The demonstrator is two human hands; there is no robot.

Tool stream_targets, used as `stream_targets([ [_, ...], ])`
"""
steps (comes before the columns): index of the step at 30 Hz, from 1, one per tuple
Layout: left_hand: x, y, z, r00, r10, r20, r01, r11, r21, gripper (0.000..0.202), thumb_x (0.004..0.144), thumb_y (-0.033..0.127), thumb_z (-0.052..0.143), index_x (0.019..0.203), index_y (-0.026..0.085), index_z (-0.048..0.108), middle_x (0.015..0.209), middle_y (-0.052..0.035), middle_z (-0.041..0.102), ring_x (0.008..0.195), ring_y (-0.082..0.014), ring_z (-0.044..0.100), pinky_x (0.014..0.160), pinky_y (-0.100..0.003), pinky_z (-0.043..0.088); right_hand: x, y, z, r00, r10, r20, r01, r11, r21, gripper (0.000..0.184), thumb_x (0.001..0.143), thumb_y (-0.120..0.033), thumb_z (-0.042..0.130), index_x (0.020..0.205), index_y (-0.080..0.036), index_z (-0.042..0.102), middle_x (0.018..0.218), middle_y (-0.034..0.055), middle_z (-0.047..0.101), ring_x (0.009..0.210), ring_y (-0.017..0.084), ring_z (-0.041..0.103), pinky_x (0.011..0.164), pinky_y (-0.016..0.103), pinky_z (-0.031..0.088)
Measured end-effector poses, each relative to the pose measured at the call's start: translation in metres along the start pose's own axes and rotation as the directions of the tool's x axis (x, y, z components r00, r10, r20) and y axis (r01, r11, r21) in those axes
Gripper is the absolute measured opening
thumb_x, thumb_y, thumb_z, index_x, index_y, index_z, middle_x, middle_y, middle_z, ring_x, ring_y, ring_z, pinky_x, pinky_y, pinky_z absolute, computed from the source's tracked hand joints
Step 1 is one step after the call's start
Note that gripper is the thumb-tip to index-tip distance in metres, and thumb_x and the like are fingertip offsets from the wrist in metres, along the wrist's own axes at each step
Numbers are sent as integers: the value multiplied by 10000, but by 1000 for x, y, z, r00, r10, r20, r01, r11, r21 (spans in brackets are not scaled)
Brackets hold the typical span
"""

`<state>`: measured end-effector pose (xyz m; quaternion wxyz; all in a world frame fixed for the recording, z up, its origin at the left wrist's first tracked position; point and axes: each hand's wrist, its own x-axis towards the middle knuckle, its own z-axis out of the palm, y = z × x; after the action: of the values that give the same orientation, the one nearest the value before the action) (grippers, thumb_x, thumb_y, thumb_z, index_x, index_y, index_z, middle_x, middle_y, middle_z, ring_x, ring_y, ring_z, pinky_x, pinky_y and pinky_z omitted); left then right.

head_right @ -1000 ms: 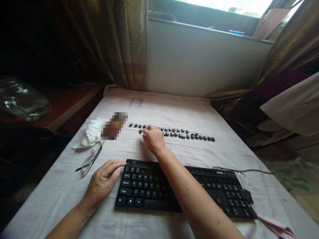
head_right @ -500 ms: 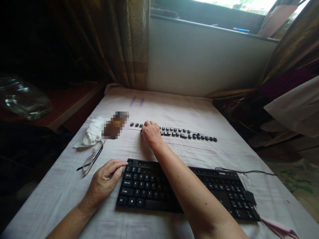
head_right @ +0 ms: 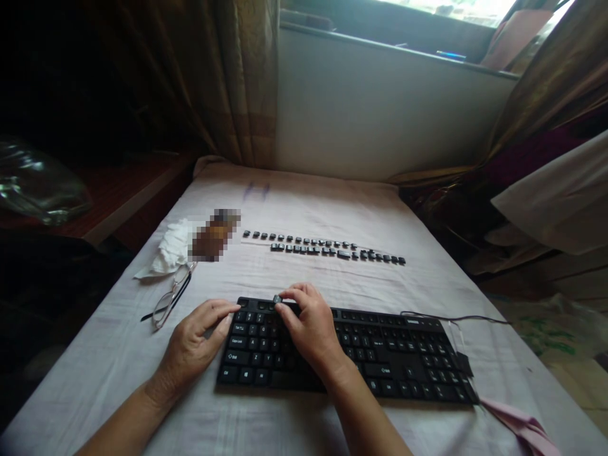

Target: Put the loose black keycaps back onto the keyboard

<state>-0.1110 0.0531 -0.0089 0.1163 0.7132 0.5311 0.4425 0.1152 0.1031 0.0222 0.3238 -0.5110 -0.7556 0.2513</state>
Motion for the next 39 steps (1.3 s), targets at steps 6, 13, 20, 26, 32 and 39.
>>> stream_targets([
  [6,-4,17,-2,983,167,76,-175,979,108,252,905,198,521,1046,238,727,1062,-68,668,1018,-217,613,896,-375,526,-22,-8,5,997,-65,37,69,992,-107,95,833,-181,667,908,-227,704,947,59,706,917,230,650,825,386,517],
  [13,-7,26,3,949,230,216,-264,954,141,297,903,279,537,1141,268,714,1175,-91,626,1098,-269,565,936,-446,492,-19,-2,7,990,-116,80,127,981,-148,131,838,-187,673,943,-243,731,957,60,712,914,223,648,812,378,517],
  [20,-5,29,4,934,239,267,-294,937,189,338,906,334,549,1205,246,680,1221,-109,600,1134,-295,533,977,-483,449,-16,-3,6,989,-116,94,128,983,-132,166,815,-146,696,934,-246,754,929,47,716,889,212,647,800,365,523],
  [26,-5,32,4,936,222,274,-286,932,224,343,907,351,553,1212,253,675,1223,-106,601,1140,-294,525,993,-485,436,-17,0,8,984,-155,85,167,973,-159,166,837,-173,692,961,-255,766,936,50,726,877,207,650,780,355,524],
  [32,-7,33,7,944,198,265,-260,938,228,348,911,352,552,1223,250,667,1229,-106,597,1156,-301,513,1016,-500,412,-25,-2,10,949,-306,71,310,874,-373,210,902,-183,602,1049,-229,745,975,85,731,850,230,635,738,366,492],
  [39,-7,35,7,945,192,264,-257,936,239,348,914,356,558,1227,246,663,1229,-102,602,1157,-297,512,1024,-489,395,-32,-6,11,930,-358,87,353,800,-485,264,901,-131,551,1103,-194,710,1025,101,728,908,241,625,776,371,460],
])
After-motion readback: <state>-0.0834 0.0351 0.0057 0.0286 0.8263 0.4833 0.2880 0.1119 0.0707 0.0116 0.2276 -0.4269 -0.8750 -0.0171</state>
